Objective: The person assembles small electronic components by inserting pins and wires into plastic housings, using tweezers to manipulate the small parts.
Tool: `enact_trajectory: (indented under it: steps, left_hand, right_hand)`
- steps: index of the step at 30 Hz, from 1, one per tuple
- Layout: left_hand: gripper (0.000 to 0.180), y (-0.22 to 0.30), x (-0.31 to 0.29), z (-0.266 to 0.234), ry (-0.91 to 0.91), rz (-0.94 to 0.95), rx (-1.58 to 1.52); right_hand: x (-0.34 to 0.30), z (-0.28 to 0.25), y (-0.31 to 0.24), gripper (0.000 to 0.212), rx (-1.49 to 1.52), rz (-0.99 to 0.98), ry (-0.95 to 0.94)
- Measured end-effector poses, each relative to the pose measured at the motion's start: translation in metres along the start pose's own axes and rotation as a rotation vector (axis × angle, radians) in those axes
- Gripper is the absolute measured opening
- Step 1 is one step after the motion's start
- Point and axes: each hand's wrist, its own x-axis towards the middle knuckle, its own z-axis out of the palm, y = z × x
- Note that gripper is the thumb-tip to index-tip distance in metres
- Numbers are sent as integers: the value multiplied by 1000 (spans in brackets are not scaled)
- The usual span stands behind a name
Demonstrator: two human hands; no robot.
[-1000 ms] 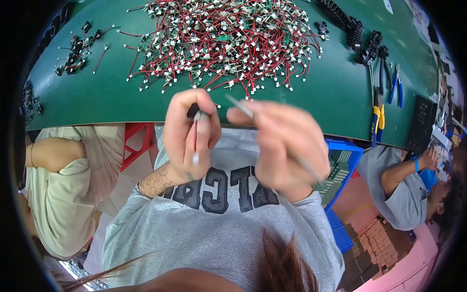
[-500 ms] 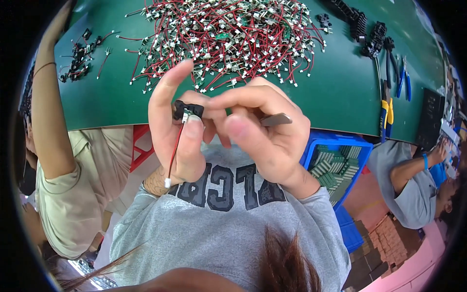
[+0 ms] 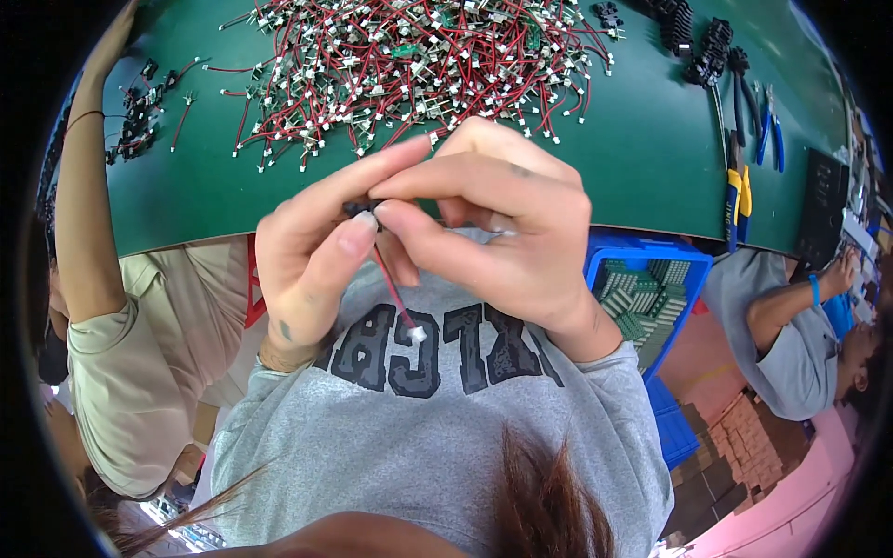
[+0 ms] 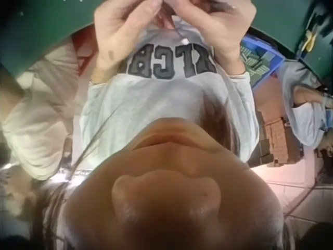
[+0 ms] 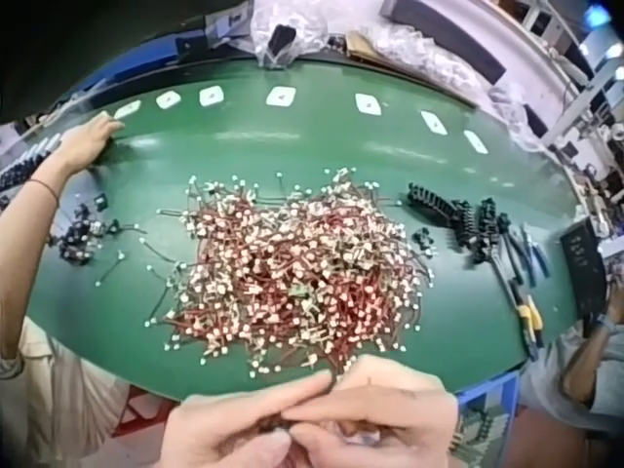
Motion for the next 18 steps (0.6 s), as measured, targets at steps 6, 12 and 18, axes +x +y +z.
enact_trajectory:
  steps: [6, 12, 18]
  left_hand:
    - [49, 18, 13, -8, 64, -155, -173]
    - [48, 103, 51, 12, 84, 67, -221]
    - [45, 149, 69, 44, 50, 380, -290]
  right_hand:
    - [29, -14, -1, 49, 107, -60, 226]
    - [82, -73, -38, 69, 224, -420, -22]
    - [114, -41, -111, 60, 119, -766, 229]
